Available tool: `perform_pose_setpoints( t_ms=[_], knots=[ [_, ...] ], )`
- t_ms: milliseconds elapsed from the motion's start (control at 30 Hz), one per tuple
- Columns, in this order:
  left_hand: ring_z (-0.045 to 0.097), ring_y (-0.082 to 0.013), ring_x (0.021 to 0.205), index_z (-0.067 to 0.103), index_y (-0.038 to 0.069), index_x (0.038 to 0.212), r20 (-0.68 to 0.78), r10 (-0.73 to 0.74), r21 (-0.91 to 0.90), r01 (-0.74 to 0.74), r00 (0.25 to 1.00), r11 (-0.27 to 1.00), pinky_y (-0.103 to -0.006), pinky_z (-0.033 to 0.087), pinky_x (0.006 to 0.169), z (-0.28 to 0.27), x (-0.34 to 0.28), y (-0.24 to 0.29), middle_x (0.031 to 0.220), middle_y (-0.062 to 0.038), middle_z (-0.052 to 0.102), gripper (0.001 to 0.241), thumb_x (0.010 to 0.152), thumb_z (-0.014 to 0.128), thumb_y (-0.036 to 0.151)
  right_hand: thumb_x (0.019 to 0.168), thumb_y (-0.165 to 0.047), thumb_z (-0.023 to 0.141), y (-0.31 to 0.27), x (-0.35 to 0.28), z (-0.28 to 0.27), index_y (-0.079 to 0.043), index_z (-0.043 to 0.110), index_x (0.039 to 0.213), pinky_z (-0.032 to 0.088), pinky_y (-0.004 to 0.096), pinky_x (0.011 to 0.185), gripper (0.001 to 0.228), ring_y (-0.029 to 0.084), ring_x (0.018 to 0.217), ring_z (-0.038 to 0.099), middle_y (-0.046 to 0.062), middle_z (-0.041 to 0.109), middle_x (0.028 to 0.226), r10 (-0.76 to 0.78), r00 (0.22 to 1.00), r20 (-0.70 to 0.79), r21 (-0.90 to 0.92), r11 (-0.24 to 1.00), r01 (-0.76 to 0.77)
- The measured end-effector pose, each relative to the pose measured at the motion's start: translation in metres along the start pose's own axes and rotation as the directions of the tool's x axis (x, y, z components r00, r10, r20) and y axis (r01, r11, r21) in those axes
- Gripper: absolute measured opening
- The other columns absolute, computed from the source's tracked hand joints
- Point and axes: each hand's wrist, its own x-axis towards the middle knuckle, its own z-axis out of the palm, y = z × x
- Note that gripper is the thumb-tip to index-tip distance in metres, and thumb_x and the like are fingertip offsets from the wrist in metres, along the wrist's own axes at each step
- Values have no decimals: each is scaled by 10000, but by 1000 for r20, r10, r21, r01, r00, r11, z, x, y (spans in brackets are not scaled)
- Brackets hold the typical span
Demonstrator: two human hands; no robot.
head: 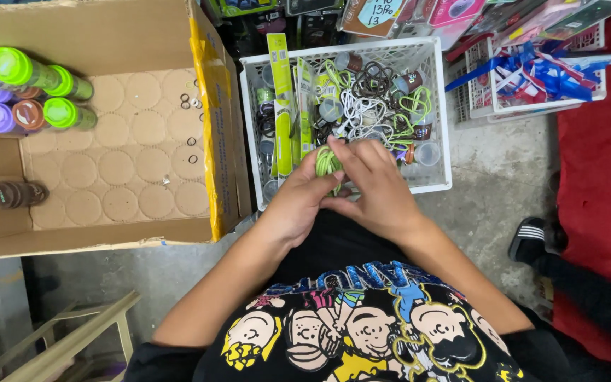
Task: The person picks green elastic hair ties from a white basket and winds them around their fingers to form bundles. They place each finished bundle into a small clear plastic cup, screw a green lid onto filled cups, and set the cups into a cardboard box.
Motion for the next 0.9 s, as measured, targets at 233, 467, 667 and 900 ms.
perform_pose_setpoints(
  t_ms=[233, 467, 667, 900],
  knots=[
    [557, -144, 1127, 309, 136, 1595, -1, -1, -23, 1, 1000, 1000, -295, 517, 864, 25, -40, 61, 1378, -52, 532, 692, 946, 499, -8, 773, -442, 855, -24, 13, 1, -42, 424, 1517, 355, 559, 1157, 948, 427, 1336, 449, 184, 484, 1379, -258, 957, -130, -63, 966, 252],
    [552, -146, 1208, 181, 85, 1656, 127, 181, 114, -195, 975, 974, -303, 481, 1050, 7, -77, 88, 1398, -96, 509, 754, 1009, 541, -52, 749, -314, 867, -59, 40, -10, -69, 503, 1473, 420, 490, 1102, 846, 351, 1236, 526, 115, 554, 1282, -318, 934, -161, 37, 944, 328],
    [558, -115, 1201, 263, 31, 1620, 137, 234, 94, -248, 963, 964, -303, 474, 1056, -24, -109, 117, 1344, -62, 533, 664, 1020, 533, -54, 770, -412, 905, -102, 77, -1, -41, 510, 1446, 446, 475, 1048, 867, 341, 1169, 555, 111, 566, 1254, -476, 869, -133, 0, 877, 481],
    [556, -119, 934, 357, 62, 1554, 39, 346, 138, -348, 938, 927, -268, 480, 851, -72, -138, 149, 1083, -42, 554, 557, 1029, 518, -25, 846, -401, 764, -143, 137, -6, -29, 556, 1402, 453, 464, 965, 700, 333, 1085, 561, 134, 576, 1152, -532, 847, 4, 108, 842, 528]
  ],
)
